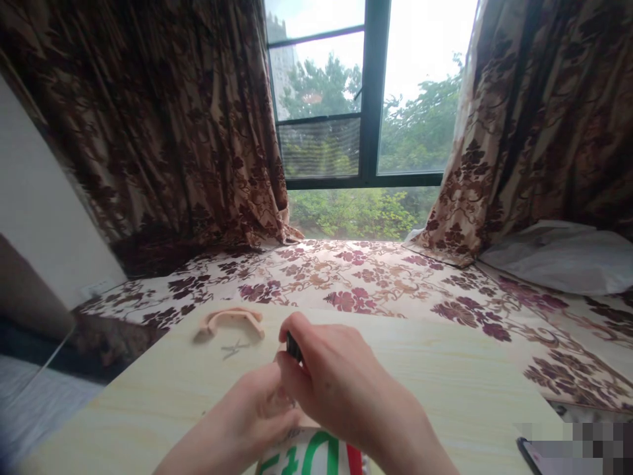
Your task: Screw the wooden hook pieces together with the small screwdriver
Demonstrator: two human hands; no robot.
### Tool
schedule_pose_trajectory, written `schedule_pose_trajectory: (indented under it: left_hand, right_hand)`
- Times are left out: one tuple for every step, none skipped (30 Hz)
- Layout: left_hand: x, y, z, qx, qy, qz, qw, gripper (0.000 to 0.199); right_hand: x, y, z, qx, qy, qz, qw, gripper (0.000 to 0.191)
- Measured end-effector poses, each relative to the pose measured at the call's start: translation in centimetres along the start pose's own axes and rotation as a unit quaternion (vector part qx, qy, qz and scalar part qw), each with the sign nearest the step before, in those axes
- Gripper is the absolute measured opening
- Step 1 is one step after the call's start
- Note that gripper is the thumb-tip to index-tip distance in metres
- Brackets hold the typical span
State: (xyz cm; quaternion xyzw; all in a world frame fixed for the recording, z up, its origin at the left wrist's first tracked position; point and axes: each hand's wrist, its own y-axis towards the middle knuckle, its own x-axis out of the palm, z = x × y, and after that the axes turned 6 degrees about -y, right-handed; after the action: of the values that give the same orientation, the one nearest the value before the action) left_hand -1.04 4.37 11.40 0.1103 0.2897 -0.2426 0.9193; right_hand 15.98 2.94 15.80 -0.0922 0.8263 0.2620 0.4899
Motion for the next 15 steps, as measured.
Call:
schedule_pose_trajectory:
  left_hand:
    - [-0.1, 0.0, 0.1, -0.001, -0.011, -0.004, 1.000, 0.012]
    - [-0.1, 0.0, 0.1, -0.003, -0.022, -0.009, 1.000, 0.012]
    - [-0.2, 0.0, 0.0, -0.005, -0.034, -0.015, 0.999, 0.013]
    - [-0.2, 0.0, -0.1, -0.007, -0.046, -0.024, 0.999, 0.013]
    - [-0.2, 0.0, -0.3, -0.007, -0.058, -0.034, 0.998, 0.015]
    - [-0.3, 0.1, -0.5, -0.006, -0.071, -0.047, 0.996, 0.017]
    - [-0.3, 0.1, -0.8, -0.005, -0.081, -0.061, 0.995, 0.021]
    - [-0.4, 0.0, -1.1, -0.005, -0.088, -0.073, 0.993, 0.024]
    - [-0.5, 0.0, -1.4, -0.003, -0.091, -0.081, 0.993, 0.028]
    - [-0.5, 0.0, -1.6, -0.002, -0.088, -0.083, 0.993, 0.030]
    - [-0.6, -0.1, -1.9, -0.002, -0.081, -0.079, 0.994, 0.030]
    - [-0.6, -0.1, -2.0, -0.002, -0.071, -0.071, 0.995, 0.030]
    - [-0.6, -0.2, -2.1, -0.004, -0.060, -0.061, 0.996, 0.029]
    - [-0.5, -0.2, -2.2, -0.005, -0.050, -0.052, 0.997, 0.027]
    - [-0.4, -0.1, -2.1, -0.007, -0.042, -0.045, 0.998, 0.026]
  right_hand:
    - [0.0, 0.0, -0.1, -0.001, 0.000, 0.002, 1.000, 0.012]
    - [0.0, 0.0, -0.1, 0.000, 0.002, 0.002, 1.000, 0.013]
    - [0.1, 0.0, -0.1, 0.003, 0.004, 0.000, 1.000, 0.013]
    - [0.2, 0.0, -0.2, 0.005, 0.007, -0.002, 1.000, 0.014]
    - [0.2, 0.0, -0.2, 0.007, 0.009, -0.005, 1.000, 0.014]
    - [0.3, 0.0, -0.2, 0.007, 0.011, -0.005, 1.000, 0.015]
    - [0.4, 0.0, -0.2, 0.006, 0.012, -0.005, 1.000, 0.015]
    - [0.4, 0.0, -0.2, 0.003, 0.013, -0.002, 1.000, 0.016]
    - [0.4, 0.0, -0.3, 0.000, 0.014, 0.000, 1.000, 0.017]
    - [0.4, 0.1, -0.3, -0.001, 0.013, 0.000, 1.000, 0.017]
    - [0.4, 0.1, -0.3, -0.001, 0.012, -0.001, 1.000, 0.016]
    - [0.4, 0.2, -0.3, 0.001, 0.011, -0.003, 1.000, 0.014]
    - [0.4, 0.2, -0.3, 0.002, 0.010, -0.006, 1.000, 0.013]
    - [0.4, 0.3, -0.3, 0.003, 0.010, -0.009, 1.000, 0.013]
    - [0.4, 0.3, -0.3, 0.003, 0.011, -0.010, 1.000, 0.014]
